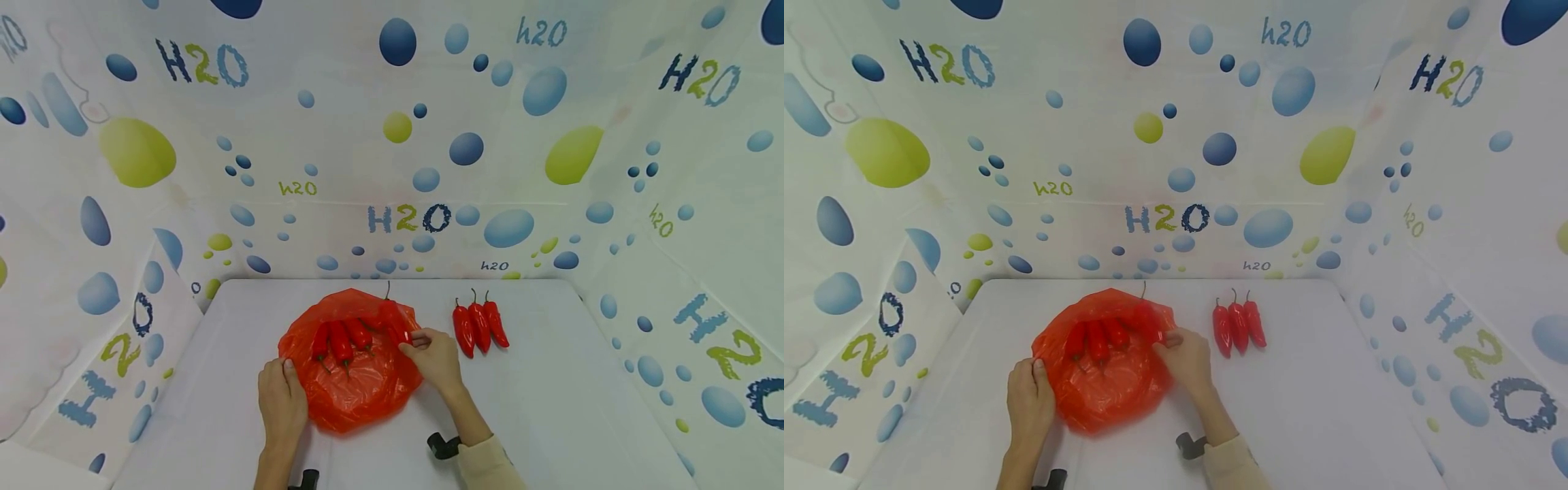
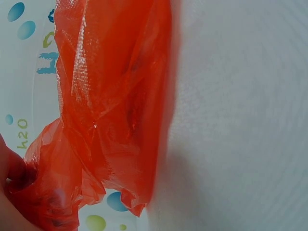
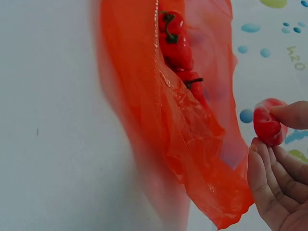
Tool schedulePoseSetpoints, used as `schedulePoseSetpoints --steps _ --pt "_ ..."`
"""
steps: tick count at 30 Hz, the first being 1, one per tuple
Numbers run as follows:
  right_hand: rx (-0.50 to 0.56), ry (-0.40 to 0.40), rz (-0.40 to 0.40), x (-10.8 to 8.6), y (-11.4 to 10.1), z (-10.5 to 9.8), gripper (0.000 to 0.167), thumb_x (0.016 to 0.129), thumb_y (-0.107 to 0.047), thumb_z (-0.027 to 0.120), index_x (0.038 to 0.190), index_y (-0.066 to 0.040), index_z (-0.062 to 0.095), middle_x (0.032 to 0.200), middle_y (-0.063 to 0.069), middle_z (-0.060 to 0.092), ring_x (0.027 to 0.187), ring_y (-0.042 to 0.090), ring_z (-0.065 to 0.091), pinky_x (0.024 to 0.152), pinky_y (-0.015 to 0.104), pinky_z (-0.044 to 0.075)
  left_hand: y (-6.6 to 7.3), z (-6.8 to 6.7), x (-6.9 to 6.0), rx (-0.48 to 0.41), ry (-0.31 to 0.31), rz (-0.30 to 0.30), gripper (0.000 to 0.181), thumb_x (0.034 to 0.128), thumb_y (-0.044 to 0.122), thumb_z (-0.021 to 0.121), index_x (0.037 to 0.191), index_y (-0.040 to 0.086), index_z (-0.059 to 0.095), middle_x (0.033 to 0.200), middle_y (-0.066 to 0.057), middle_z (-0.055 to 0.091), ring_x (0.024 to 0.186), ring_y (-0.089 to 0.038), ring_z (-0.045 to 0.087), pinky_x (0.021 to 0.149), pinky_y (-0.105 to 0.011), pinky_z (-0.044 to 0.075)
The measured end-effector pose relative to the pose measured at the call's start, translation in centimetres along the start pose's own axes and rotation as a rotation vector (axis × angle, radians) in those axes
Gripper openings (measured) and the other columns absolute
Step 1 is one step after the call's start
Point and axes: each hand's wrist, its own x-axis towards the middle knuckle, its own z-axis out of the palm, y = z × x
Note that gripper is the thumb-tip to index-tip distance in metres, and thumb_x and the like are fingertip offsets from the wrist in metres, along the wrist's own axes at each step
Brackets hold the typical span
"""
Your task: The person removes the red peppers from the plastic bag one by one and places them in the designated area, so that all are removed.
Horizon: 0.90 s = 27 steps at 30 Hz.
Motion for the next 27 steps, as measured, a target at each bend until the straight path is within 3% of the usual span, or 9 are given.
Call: schedulePoseSetpoints --steps 10,27 --pt "0.059 0.050 0.015 0.2 0.0 -1.6 0.028 0.090 -0.024 0.083 0.109 -0.004 0.078 0.093 0.008 0.076 0.082 0.021 0.073 0.071 0.037 0.062 0.2 -0.1 0.1 0.007 0.021 0.029 0.020 0.1097 0.009 0.047 0.105 -0.006 0.058 0.091 -0.017 0.055 0.088 -0.032 0.050 0.075 -0.039 0.033" --pt "0.018 0.146 0.093 0.6 2.0 -2.3 0.029 0.090 -0.024 0.083 0.112 -0.005 0.079 0.093 0.007 0.077 0.082 0.021 0.072 0.070 0.036 0.061 0.1 0.0 0.1 -0.001 0.027 0.038 0.020 0.1098 0.009 0.047 0.105 -0.007 0.059 0.092 -0.019 0.056 0.087 -0.034 0.050 0.075 -0.038 0.032"
